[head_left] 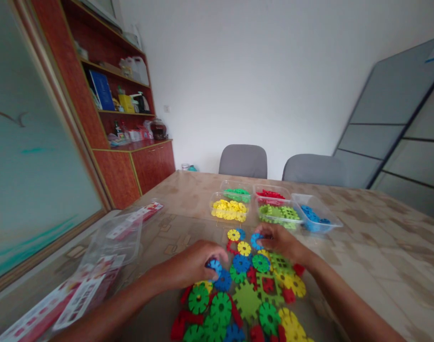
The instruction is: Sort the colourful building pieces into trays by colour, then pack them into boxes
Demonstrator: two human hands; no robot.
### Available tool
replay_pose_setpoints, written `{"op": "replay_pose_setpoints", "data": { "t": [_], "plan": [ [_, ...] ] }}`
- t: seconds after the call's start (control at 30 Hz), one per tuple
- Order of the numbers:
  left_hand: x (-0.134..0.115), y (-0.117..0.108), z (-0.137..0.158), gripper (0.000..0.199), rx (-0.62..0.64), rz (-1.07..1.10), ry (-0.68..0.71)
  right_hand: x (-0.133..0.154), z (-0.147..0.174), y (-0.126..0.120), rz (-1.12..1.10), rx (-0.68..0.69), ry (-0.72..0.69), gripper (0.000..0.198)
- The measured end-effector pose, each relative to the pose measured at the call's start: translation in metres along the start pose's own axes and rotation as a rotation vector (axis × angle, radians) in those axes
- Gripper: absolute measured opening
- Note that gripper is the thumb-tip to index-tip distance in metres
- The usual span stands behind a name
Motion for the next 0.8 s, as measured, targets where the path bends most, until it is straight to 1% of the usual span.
{"op": "replay_pose_setpoints", "data": {
  "t": [0.1, 0.17, 0.23, 0.37, 0.53, 0.67, 0.8],
  "plan": [
    [0.003, 0.009, -0.001, 0.037, 0.025, 0.019, -0.04, 0.006, 0.006, -0.001, -0.029, 0.116, -0.004, 0.031],
    [0.002, 0.014, -0.001, 0.039, 0.044, 0.011, -0.039, 0.01, 0.011, 0.002, -0.014, 0.182, -0.009, 0.031],
    [0.002, 0.015, -0.001, 0.039, 0.034, -0.035, -0.031, 0.014, 0.015, 0.004, 0.015, 0.231, -0.013, 0.027],
    [0.0, 0.012, -0.001, 0.037, 0.013, -0.141, -0.03, 0.019, 0.02, -0.001, 0.079, 0.271, -0.009, 0.02],
    [-0.003, 0.008, 0.0, 0.033, 0.014, -0.187, -0.1, 0.018, 0.022, -0.01, 0.146, 0.255, 0.009, 0.021],
    [-0.005, 0.006, 0.002, 0.031, 0.023, -0.144, -0.131, 0.022, 0.025, -0.001, 0.155, 0.298, 0.021, 0.029],
    [-0.006, 0.006, 0.0, 0.03, 0.019, -0.124, -0.089, 0.037, 0.031, 0.01, 0.121, 0.418, 0.038, 0.028]
  ]
}}
Point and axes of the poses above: each hand's wrist, its own z-axis away from the middle knuckle, its own y-axis out of the palm, x = y × z, the point moved 5 cm from there along -z, towards the middle knuckle, and after that the axes turned 9 degrees about y, right-handed, at the moved point
